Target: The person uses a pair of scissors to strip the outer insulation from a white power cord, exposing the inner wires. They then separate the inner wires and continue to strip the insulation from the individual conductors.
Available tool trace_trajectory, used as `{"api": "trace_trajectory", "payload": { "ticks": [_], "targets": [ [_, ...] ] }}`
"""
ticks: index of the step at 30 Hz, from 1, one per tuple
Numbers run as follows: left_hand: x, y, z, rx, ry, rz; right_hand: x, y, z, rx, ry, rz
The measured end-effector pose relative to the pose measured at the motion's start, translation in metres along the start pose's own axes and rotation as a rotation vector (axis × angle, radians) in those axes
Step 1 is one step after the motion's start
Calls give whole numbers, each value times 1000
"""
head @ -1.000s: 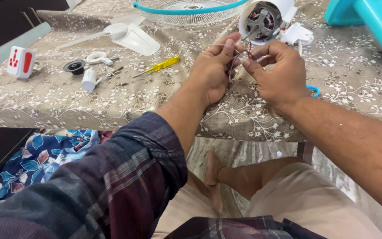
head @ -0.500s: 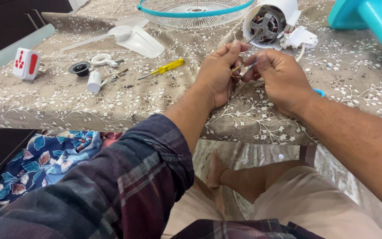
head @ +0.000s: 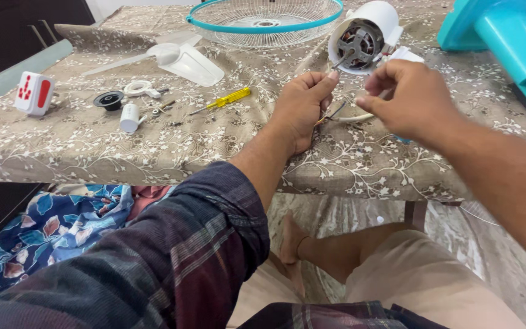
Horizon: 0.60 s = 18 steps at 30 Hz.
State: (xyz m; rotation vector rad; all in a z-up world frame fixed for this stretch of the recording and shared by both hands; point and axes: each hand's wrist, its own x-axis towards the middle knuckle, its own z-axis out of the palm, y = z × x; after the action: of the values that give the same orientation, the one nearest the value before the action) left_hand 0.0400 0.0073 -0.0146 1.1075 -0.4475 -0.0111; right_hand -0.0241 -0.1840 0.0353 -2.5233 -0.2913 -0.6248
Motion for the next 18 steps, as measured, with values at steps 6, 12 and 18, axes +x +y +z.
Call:
{"api": "trace_trajectory", "payload": {
  "ticks": [6,12,18],
  "targets": [
    [-1,-1,3,46,-6,-8,-3,20,-37,-645,-363,269],
    [-2,-3,1,70,-36,0,-15,23,-42,-655,-323,255],
    [0,-6,0,38,-72,31,-16,15,-43,-745,-355,278]
  ]
}}
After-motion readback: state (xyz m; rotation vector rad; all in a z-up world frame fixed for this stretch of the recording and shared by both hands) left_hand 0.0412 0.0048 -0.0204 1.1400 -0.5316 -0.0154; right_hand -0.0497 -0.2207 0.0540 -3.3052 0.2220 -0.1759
